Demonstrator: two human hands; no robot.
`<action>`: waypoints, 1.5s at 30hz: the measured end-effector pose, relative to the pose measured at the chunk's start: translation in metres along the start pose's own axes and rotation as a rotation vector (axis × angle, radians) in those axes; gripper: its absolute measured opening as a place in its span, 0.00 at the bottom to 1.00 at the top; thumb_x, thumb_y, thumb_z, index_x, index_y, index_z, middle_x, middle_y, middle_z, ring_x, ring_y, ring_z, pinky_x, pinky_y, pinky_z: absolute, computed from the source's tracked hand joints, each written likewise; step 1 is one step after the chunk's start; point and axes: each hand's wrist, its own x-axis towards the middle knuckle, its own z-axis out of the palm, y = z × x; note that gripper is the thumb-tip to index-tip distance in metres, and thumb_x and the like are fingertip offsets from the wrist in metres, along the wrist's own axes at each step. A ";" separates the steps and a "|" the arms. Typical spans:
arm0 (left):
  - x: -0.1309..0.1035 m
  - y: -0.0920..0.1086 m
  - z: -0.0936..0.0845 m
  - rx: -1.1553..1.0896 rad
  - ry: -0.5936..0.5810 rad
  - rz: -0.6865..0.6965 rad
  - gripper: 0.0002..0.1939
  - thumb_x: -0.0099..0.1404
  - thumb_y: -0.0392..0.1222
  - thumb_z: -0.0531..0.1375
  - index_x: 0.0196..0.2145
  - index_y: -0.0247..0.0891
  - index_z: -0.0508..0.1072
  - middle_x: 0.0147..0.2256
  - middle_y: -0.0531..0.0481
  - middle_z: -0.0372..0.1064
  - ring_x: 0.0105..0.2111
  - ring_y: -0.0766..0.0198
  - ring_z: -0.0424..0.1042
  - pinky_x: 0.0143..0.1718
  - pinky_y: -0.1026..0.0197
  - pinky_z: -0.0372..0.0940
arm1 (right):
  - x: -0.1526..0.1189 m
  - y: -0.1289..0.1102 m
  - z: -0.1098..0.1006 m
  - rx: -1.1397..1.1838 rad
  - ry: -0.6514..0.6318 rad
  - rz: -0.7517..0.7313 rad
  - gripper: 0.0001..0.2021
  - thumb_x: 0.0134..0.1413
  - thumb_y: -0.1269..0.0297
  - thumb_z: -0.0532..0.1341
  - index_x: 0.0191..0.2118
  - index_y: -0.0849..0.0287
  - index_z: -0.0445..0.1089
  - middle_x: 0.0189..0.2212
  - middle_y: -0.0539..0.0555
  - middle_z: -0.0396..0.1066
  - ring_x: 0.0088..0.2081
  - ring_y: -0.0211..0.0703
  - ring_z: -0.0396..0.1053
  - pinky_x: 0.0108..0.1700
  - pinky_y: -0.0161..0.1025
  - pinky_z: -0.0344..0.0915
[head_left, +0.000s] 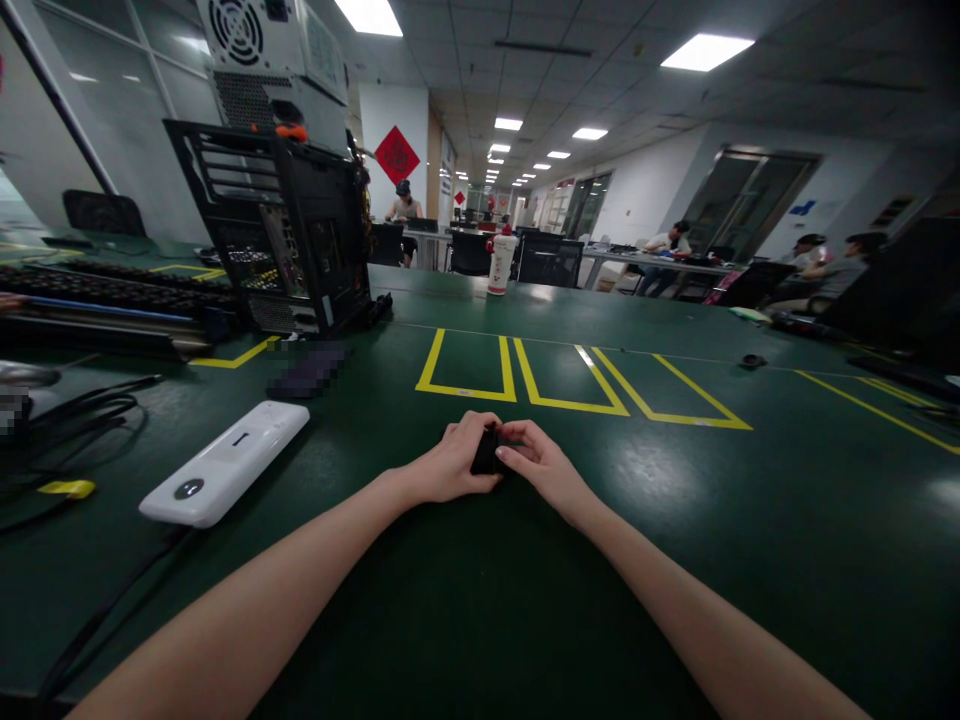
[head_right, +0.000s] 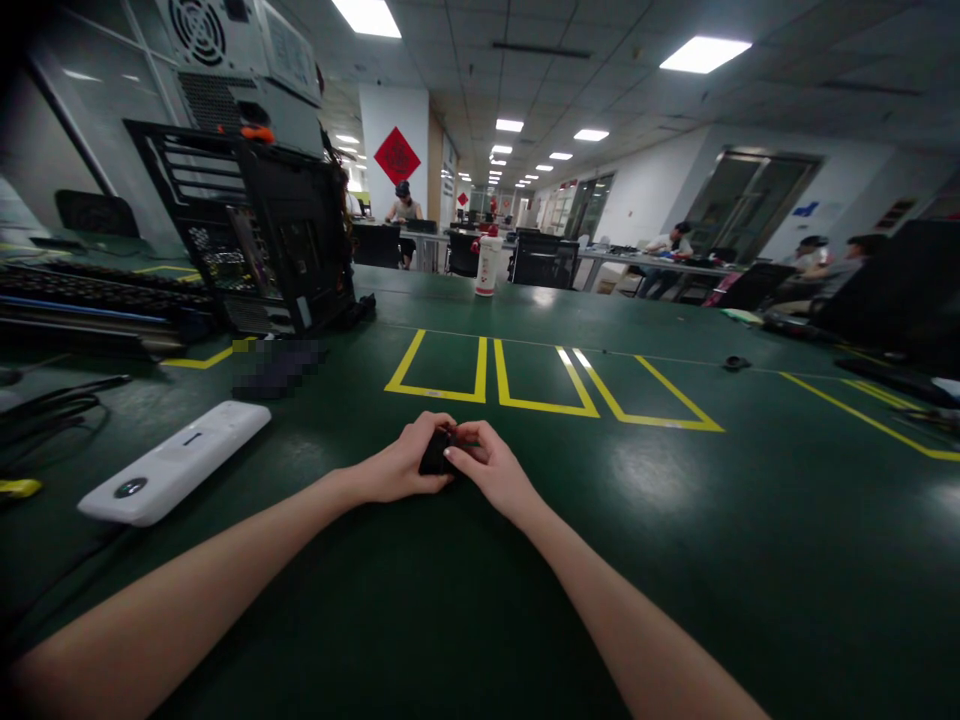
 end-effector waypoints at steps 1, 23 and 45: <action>0.000 0.000 0.001 0.003 0.001 0.000 0.28 0.52 0.41 0.60 0.49 0.41 0.52 0.45 0.45 0.56 0.44 0.56 0.60 0.46 0.51 0.57 | 0.000 0.001 -0.001 -0.005 -0.004 0.005 0.12 0.47 0.63 0.59 0.40 0.55 0.62 0.41 0.51 0.64 0.44 0.41 0.64 0.48 0.43 0.61; 0.002 -0.002 0.003 0.013 -0.008 -0.012 0.29 0.52 0.40 0.60 0.49 0.41 0.51 0.45 0.45 0.55 0.44 0.56 0.60 0.46 0.51 0.57 | -0.004 -0.002 -0.004 0.083 -0.136 -0.041 0.13 0.44 0.67 0.61 0.38 0.55 0.60 0.40 0.50 0.63 0.45 0.41 0.65 0.48 0.43 0.61; 0.001 -0.003 0.002 0.013 -0.015 0.014 0.29 0.53 0.41 0.59 0.49 0.40 0.51 0.45 0.45 0.55 0.44 0.56 0.60 0.46 0.50 0.57 | -0.001 0.004 -0.001 0.061 -0.047 -0.054 0.09 0.46 0.64 0.60 0.35 0.55 0.61 0.38 0.49 0.64 0.40 0.40 0.66 0.47 0.45 0.61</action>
